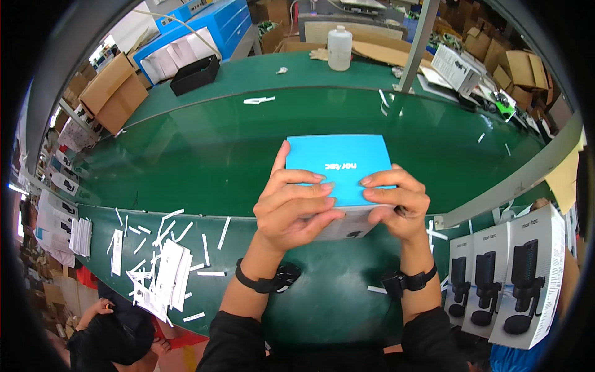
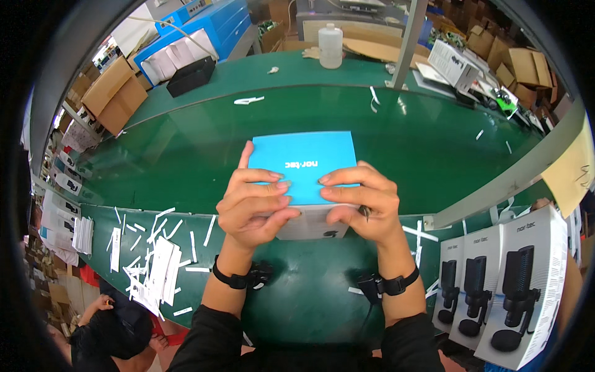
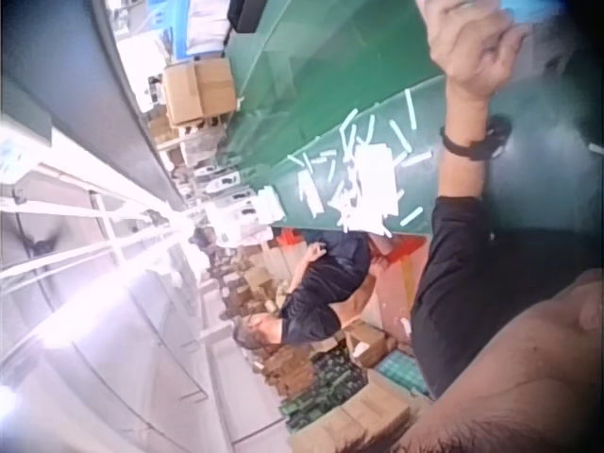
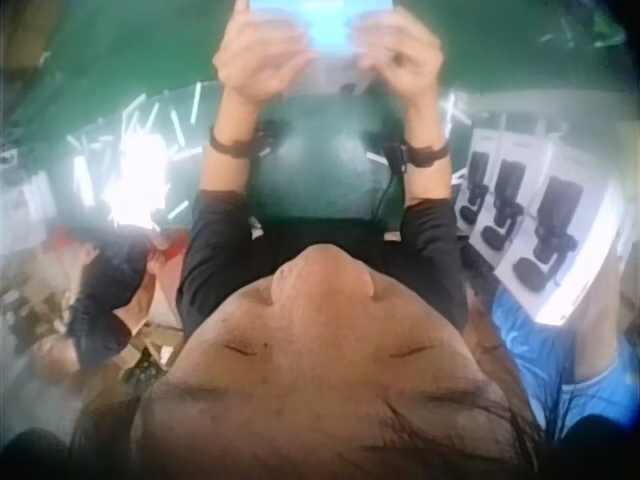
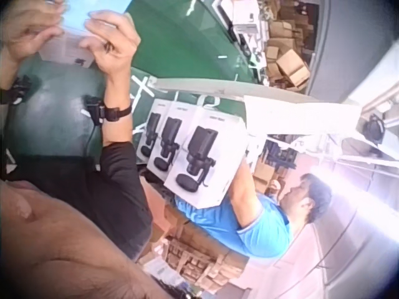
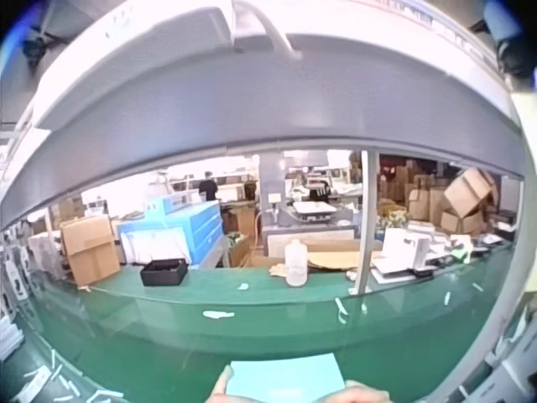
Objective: Packing microphones into retail boxes on a factory assembly line.
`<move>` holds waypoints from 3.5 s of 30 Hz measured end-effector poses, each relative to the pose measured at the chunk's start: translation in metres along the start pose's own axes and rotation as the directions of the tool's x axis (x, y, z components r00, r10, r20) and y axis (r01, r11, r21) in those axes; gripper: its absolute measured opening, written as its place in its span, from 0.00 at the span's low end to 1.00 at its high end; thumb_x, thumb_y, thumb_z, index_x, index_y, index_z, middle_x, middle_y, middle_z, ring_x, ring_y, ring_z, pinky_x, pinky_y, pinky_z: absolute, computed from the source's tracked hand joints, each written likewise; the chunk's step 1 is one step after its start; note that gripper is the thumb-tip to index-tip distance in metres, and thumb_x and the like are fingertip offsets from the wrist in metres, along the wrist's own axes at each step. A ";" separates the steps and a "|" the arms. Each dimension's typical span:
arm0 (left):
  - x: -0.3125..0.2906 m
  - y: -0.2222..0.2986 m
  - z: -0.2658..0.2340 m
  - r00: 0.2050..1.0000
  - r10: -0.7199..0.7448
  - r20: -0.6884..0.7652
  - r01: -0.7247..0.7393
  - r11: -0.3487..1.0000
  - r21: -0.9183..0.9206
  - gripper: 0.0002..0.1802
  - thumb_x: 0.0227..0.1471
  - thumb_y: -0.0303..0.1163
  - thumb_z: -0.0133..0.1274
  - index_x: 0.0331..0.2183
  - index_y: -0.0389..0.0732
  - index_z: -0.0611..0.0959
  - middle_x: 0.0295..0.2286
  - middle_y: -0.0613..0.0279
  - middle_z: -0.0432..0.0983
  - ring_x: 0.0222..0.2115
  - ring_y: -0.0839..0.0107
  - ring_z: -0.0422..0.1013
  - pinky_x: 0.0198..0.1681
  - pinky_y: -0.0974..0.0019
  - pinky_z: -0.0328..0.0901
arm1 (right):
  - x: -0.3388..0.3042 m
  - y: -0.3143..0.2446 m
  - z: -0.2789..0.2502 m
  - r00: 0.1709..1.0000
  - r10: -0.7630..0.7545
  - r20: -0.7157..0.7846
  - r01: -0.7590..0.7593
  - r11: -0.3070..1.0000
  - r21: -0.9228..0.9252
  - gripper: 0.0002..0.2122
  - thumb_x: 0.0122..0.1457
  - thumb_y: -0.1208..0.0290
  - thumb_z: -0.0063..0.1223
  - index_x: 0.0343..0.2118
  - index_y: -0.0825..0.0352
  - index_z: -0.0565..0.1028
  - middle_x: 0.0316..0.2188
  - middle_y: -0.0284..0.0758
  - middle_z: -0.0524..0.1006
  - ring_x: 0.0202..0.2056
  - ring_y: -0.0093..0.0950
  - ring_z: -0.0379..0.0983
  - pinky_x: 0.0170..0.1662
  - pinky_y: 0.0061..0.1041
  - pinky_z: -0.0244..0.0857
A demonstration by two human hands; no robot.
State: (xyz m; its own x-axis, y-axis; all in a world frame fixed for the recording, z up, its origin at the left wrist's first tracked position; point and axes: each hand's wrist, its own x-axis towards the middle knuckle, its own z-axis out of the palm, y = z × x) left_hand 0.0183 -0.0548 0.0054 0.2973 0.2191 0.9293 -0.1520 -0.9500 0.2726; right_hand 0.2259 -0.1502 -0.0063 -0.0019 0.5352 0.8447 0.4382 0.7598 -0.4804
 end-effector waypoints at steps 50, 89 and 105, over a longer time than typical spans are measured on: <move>-0.013 -0.009 0.014 0.999 0.011 -0.049 -0.005 0.994 0.108 0.16 0.40 0.31 0.70 0.35 0.39 0.85 0.31 0.60 0.79 0.37 0.62 0.74 0.54 0.45 0.61 | 0.003 0.002 0.020 0.952 0.019 -0.305 -0.042 0.997 -0.070 0.06 0.55 0.70 0.62 0.30 0.68 0.82 0.34 0.37 0.82 0.29 0.25 0.73 0.31 0.23 0.63; -0.147 -0.073 0.023 0.372 -0.919 0.133 0.870 0.295 -0.395 0.15 0.59 0.30 0.51 0.46 0.32 0.75 0.32 0.53 0.78 0.33 0.65 0.75 0.40 0.66 0.70 | -0.092 0.046 0.108 0.447 0.798 0.405 -0.622 -0.048 0.781 0.07 0.61 0.63 0.51 0.34 0.60 0.71 0.21 0.27 0.68 0.13 0.11 0.51 0.14 0.14 0.41; -0.122 -0.041 0.022 0.712 -0.629 0.312 0.619 0.772 0.143 0.15 0.61 0.37 0.52 0.37 0.32 0.80 0.33 0.51 0.77 0.32 0.62 0.73 0.38 0.60 0.70 | -0.090 0.042 0.131 0.623 0.768 0.148 -0.777 0.586 0.231 0.14 0.62 0.61 0.50 0.37 0.70 0.76 0.31 0.42 0.79 0.32 0.30 0.75 0.36 0.32 0.68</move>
State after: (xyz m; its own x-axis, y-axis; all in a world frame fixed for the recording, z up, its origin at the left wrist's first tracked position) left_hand 0.0091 -0.0474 -0.1246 0.6014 0.6841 0.4126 0.2016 -0.6297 0.7502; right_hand 0.1270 -0.1184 -0.1328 0.2023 0.9716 0.1229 0.0510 0.1148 -0.9921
